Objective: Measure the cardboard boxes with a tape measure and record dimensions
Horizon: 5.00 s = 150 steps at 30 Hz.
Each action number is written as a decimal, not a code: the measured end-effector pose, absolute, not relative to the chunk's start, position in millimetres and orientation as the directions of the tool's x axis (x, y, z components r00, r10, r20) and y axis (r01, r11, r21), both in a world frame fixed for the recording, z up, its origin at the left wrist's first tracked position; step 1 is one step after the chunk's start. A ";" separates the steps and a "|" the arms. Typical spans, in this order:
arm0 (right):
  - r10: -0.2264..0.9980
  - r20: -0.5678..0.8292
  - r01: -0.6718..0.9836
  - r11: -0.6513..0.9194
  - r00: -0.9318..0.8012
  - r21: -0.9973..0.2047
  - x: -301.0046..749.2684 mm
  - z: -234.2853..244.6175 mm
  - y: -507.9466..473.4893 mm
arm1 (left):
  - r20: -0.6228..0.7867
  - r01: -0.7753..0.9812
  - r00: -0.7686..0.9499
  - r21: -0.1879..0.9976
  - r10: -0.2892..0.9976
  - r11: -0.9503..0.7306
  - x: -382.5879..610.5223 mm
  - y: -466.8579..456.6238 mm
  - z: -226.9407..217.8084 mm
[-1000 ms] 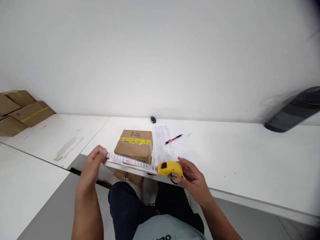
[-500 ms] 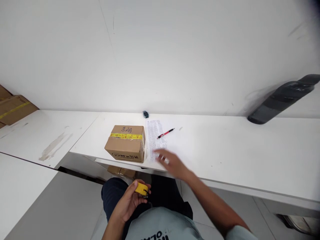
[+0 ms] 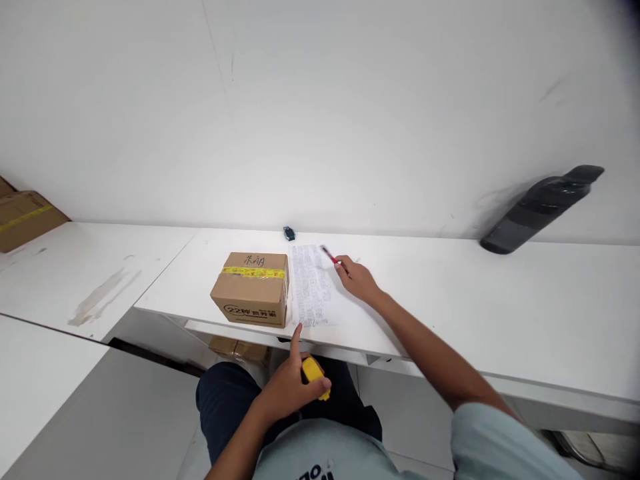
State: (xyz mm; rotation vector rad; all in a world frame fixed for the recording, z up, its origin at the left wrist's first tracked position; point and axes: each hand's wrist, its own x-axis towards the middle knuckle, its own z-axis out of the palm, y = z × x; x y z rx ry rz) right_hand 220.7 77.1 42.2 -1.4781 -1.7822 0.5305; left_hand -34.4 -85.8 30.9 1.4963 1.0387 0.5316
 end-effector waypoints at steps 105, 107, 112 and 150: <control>0.830 0.319 0.227 0.456 -0.458 -0.860 93.8 31.2 -83.4 | -0.171 0.052 0.176 0.985 0.969 0.164 -69.1 -108.9 61.0; 0.848 0.325 0.245 0.450 -0.419 -0.858 96.4 27.3 -82.2 | -0.275 -0.081 0.232 0.950 0.933 0.300 -75.0 -112.6 51.6; 0.740 0.483 0.235 0.631 -0.468 -0.739 101.1 18.5 -87.4 | -0.443 -0.226 0.422 0.793 0.791 0.565 -79.2 -118.3 26.1; 0.598 0.796 0.334 0.736 0.088 -0.589 129.2 94.2 -112.5 | 0.209 0.630 -0.115 0.771 0.971 -0.091 -237.7 104.4 224.3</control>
